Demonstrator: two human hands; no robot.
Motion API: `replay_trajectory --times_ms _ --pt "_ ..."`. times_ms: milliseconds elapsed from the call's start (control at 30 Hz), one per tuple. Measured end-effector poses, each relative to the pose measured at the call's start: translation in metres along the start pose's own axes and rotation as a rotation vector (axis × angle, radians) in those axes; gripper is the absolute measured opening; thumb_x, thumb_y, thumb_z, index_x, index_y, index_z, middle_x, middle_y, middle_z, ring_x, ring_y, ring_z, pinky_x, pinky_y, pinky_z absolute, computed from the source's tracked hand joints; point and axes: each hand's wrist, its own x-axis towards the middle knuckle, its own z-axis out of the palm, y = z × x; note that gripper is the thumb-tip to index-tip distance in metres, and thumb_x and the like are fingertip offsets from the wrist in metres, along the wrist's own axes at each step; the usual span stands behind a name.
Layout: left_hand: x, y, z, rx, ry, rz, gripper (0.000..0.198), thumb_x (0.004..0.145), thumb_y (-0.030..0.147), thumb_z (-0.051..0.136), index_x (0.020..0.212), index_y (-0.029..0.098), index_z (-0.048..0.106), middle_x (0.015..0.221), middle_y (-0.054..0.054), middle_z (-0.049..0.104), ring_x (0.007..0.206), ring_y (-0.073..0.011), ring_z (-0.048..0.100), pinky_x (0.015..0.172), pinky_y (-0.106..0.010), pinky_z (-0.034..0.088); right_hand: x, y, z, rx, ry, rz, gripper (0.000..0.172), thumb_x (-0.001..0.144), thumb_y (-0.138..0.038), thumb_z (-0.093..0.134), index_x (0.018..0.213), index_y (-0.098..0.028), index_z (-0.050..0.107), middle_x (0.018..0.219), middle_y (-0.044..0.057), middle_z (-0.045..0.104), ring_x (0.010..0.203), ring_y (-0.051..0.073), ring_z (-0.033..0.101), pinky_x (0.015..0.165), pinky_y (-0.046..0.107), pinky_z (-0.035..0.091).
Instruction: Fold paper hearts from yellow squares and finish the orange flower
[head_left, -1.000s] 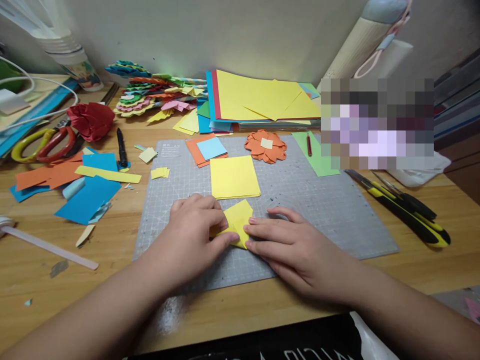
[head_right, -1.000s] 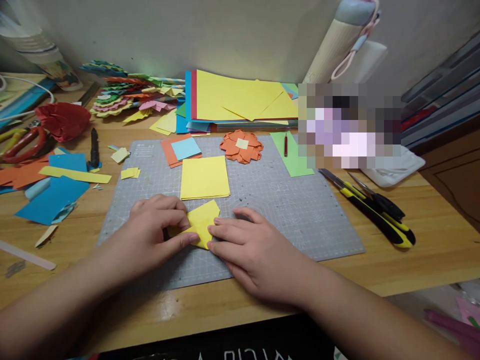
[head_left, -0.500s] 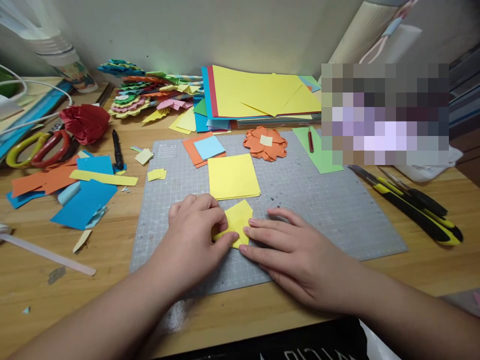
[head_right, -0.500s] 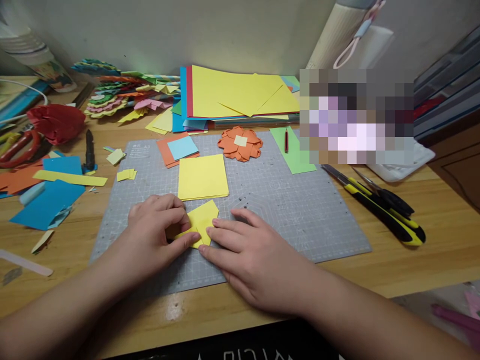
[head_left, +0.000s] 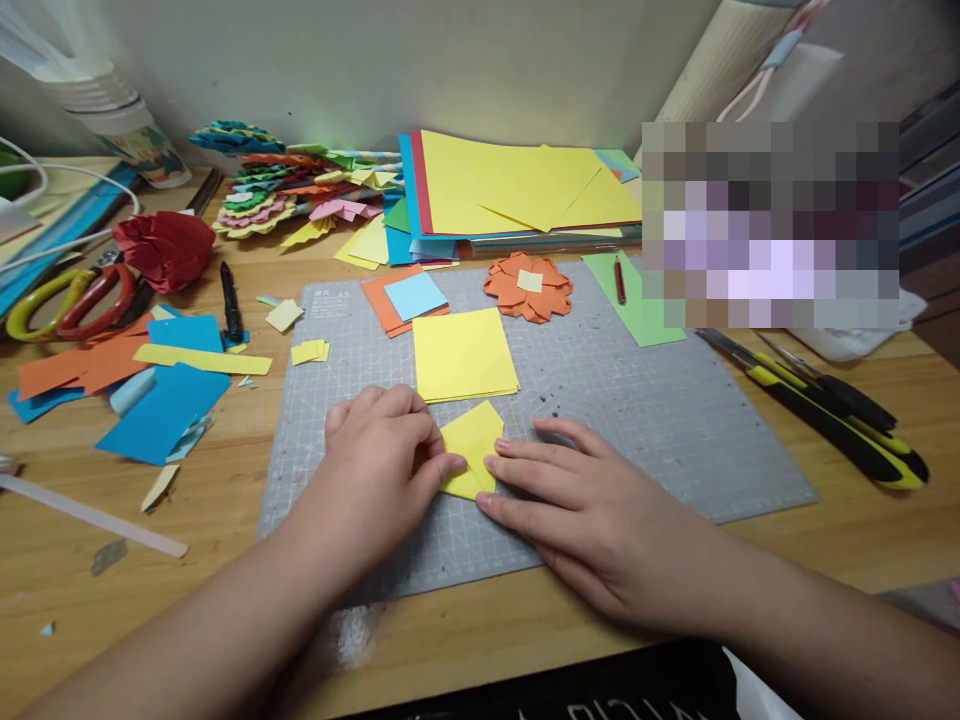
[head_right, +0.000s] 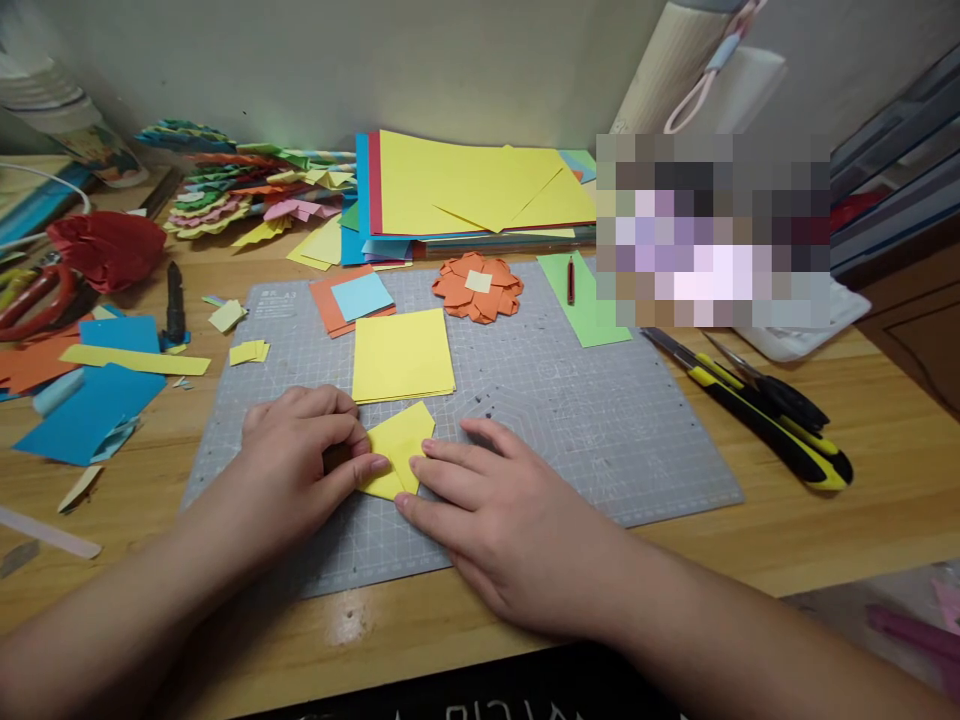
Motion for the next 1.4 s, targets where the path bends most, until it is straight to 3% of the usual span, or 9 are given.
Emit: replay_trajectory --times_ms 300,467,667,800,1000,1133,1400 --pt "-0.0002 0.0037 0.0005 -0.006 0.000 0.010 0.019 0.079 0.032 0.061 0.065 0.020 0.057 0.083 -0.002 0.056 0.085 -0.0236 0.047 0.074 -0.040 0.028 -0.0003 -0.0005 0.0020 -0.042 -0.030 -0.005 0.038 0.088 -0.014 0.044 0.125 -0.019 0.054 0.125 0.008 0.059 0.123 0.024 0.046 0.106 0.050 0.025" --pt "0.0011 0.0037 0.0048 -0.012 0.012 0.010 0.019 0.077 0.039 0.062 0.071 0.021 0.059 0.086 -0.003 0.056 0.087 -0.0248 0.046 0.073 -0.040 0.029 -0.0005 -0.0037 0.0042 -0.066 -0.024 0.013 0.038 0.087 -0.016 0.046 0.124 -0.019 0.054 0.126 0.009 0.059 0.124 0.025 0.045 0.105 0.052 0.028" --pt "0.0017 0.0052 0.0054 -0.027 0.010 0.002 0.019 0.079 0.039 0.061 0.071 0.022 0.060 0.087 -0.002 0.056 0.088 -0.0244 0.046 0.075 -0.040 0.029 -0.0020 -0.0011 -0.0005 0.010 -0.011 0.009 0.035 0.080 -0.010 0.045 0.110 -0.017 0.062 0.131 0.011 0.055 0.125 0.024 0.046 0.106 0.046 0.033" --pt "0.0006 0.0052 0.0050 -0.018 0.021 -0.007 0.018 0.079 0.038 0.061 0.071 0.022 0.059 0.087 -0.002 0.057 0.087 -0.0245 0.047 0.074 -0.040 0.030 -0.0021 -0.0017 0.0009 -0.037 0.008 -0.009 0.043 0.082 -0.011 0.045 0.123 -0.019 0.056 0.129 0.011 0.057 0.124 0.025 0.046 0.104 0.050 0.033" --pt "-0.0040 0.0026 -0.0019 -0.032 -0.020 0.002 0.025 0.075 0.046 0.063 0.071 0.022 0.061 0.088 -0.003 0.058 0.088 -0.0252 0.049 0.076 -0.042 0.031 -0.0011 -0.0045 0.0055 -0.071 0.010 0.006 0.042 0.082 -0.012 0.047 0.122 -0.019 0.057 0.127 0.011 0.058 0.123 0.026 0.048 0.103 0.051 0.035" --pt "-0.0049 0.0046 -0.0037 -0.044 -0.068 0.024 0.023 0.078 0.036 0.061 0.062 0.020 0.058 0.084 -0.003 0.056 0.086 -0.0242 0.047 0.073 -0.040 0.031 -0.0023 -0.0021 0.0038 -0.043 0.014 -0.001 0.042 0.082 -0.011 0.046 0.121 -0.018 0.058 0.128 0.012 0.058 0.122 0.025 0.049 0.104 0.050 0.034" --pt "-0.0026 0.0052 0.0000 -0.092 -0.080 0.035 0.022 0.079 0.032 0.059 0.062 0.019 0.053 0.079 -0.001 0.056 0.081 -0.0212 0.048 0.072 -0.037 0.032 -0.0023 0.0007 -0.0010 0.024 0.023 -0.020 0.041 0.078 -0.007 0.043 0.116 -0.013 0.059 0.128 0.012 0.058 0.124 0.023 0.047 0.108 0.048 0.032"
